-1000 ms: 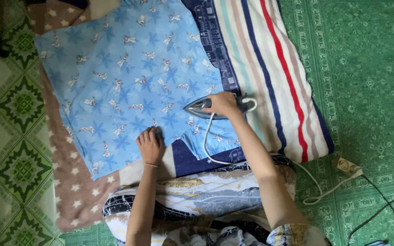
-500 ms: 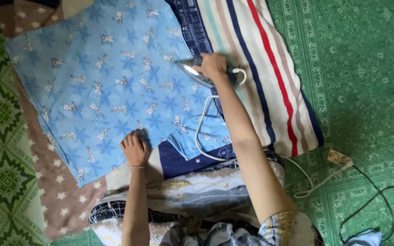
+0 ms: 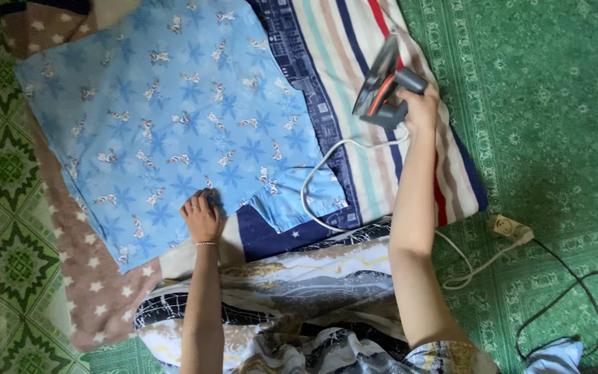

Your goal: The person irons a light blue patterned shirt and a pair of matching shorts on a patterned mat on the floor. They use an electric iron to smooth the fabric, adjusting the garments and flipping them over to iron different sections.

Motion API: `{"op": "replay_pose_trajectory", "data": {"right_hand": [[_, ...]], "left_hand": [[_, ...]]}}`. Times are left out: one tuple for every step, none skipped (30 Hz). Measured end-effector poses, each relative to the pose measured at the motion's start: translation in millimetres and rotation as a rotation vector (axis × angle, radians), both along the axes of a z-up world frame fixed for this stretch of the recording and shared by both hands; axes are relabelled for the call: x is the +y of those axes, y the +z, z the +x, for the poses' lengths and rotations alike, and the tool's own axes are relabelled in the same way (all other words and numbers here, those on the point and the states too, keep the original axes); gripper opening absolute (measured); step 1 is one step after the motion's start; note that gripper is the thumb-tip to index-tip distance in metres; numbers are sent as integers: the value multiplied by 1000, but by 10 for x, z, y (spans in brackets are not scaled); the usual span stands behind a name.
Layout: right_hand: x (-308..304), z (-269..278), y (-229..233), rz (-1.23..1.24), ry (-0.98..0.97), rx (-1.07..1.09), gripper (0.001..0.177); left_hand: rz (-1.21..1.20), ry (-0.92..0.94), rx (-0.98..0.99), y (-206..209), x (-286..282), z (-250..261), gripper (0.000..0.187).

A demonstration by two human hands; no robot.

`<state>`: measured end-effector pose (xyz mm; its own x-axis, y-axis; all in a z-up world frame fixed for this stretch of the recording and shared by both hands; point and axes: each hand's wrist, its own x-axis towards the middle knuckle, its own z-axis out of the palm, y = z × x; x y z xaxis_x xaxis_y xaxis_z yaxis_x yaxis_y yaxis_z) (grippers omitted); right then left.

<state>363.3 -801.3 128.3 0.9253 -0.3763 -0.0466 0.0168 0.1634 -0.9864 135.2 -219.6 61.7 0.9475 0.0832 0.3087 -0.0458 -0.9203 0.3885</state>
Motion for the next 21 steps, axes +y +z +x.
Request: {"op": "replay_pose_trajectory", "data": {"right_hand": [[-111,-32,-109,28,-24,-39,49],[-182,-78,-231,57,-49,-76,47],[-208,-137,-298,85,-74,-113,45],[-201,-189,-382,170,-120,-127,48],[-168,-273,-479,254,-165,-142,51],[-130,-333,-558,340,-209,-158,54],[-100,-381,-619,353,-220,-165,53],[-74,-439,-674,365,-230,-171,52],[-66,-464,-705,377,-240,-177,51],[-62,-465,-714,232,-239,-138,45],[-34,-436,-718,86,-236,-98,39],[-16,-421,-720,-60,-233,-56,34],[5,-391,-713,-93,-250,-66,31],[43,-332,-697,-124,-263,-78,29],[54,-328,-692,-156,-275,-90,26],[58,-324,-693,-182,-277,-90,28],[55,-329,-691,-209,-279,-90,31],[54,-365,-698,-235,-282,-86,33],[65,-406,-708,-315,-317,-35,41],[79,-453,-712,-397,-350,15,49],[108,-504,-714,-480,-383,65,57]], "left_hand": [[7,2,-3,-10,-6,-2,35],[15,3,2,-17,-12,-19,36],[23,4,8,-22,-15,-32,37],[32,8,9,-26,-15,-16,37],[41,7,15,-30,-22,-18,36],[51,7,18,-32,-21,-19,35],[61,8,22,-36,-17,-11,34],[71,12,20,-40,-22,-4,33],[80,15,18,-44,-27,3,32],[88,18,19,-49,-42,-21,32],[88,24,23,-55,-51,-28,32],[89,29,29,-63,-57,-31,32],[89,34,35,-72,-68,-41,33],[91,37,24,-80,-90,-54,33],[94,40,14,-84,-117,-74,33],[98,45,-4,-73,-120,-78,33],[136,68,-8,-60,-150,-127,31],[175,89,-8,-51,-218,-216,29],[214,111,-9,-45,-289,-293,27],[186,119,-2,-45,-368,-352,25],[159,128,5,-49,-442,-407,25]]}}
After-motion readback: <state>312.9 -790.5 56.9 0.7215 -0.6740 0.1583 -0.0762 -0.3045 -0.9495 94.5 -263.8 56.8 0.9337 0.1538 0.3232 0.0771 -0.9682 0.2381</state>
